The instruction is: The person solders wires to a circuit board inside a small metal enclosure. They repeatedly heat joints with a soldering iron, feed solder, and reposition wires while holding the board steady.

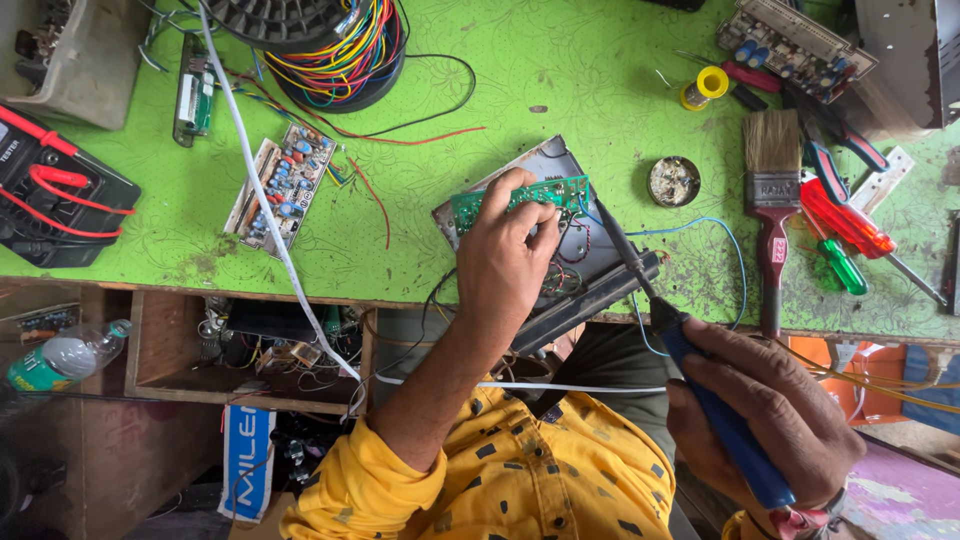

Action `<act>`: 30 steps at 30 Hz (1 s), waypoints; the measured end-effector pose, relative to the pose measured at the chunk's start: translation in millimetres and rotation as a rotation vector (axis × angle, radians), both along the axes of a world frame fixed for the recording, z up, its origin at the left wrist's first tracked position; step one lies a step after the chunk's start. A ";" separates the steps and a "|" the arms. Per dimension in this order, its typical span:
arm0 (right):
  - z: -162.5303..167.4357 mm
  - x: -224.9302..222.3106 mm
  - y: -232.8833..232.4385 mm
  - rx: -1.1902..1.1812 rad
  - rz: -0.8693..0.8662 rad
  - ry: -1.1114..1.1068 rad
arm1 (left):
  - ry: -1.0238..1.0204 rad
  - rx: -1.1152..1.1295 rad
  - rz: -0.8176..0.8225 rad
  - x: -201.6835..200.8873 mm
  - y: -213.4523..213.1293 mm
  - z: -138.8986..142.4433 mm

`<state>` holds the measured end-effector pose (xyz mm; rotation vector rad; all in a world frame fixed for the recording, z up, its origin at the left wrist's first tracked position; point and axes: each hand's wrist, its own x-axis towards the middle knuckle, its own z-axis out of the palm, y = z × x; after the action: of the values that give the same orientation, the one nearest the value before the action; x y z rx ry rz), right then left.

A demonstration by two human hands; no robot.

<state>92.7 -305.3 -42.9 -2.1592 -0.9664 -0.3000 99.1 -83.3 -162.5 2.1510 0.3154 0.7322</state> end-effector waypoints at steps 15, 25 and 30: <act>-12.4 -2.4 -18.4 0.044 -0.067 0.045 | 0.033 -0.001 -0.020 2.5 1.4 -7.7; -74.7 37.4 -216.5 0.798 -0.946 0.252 | 0.142 -0.413 -0.122 8.1 13.6 21.5; -78.6 56.8 -322.7 0.816 -1.227 0.311 | -0.012 -0.342 -0.169 -12.7 68.7 65.5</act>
<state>149.5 -627.9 -121.4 -1.6511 0.6799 -0.7328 86.4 -14.6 -97.0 1.8235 0.2305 0.5503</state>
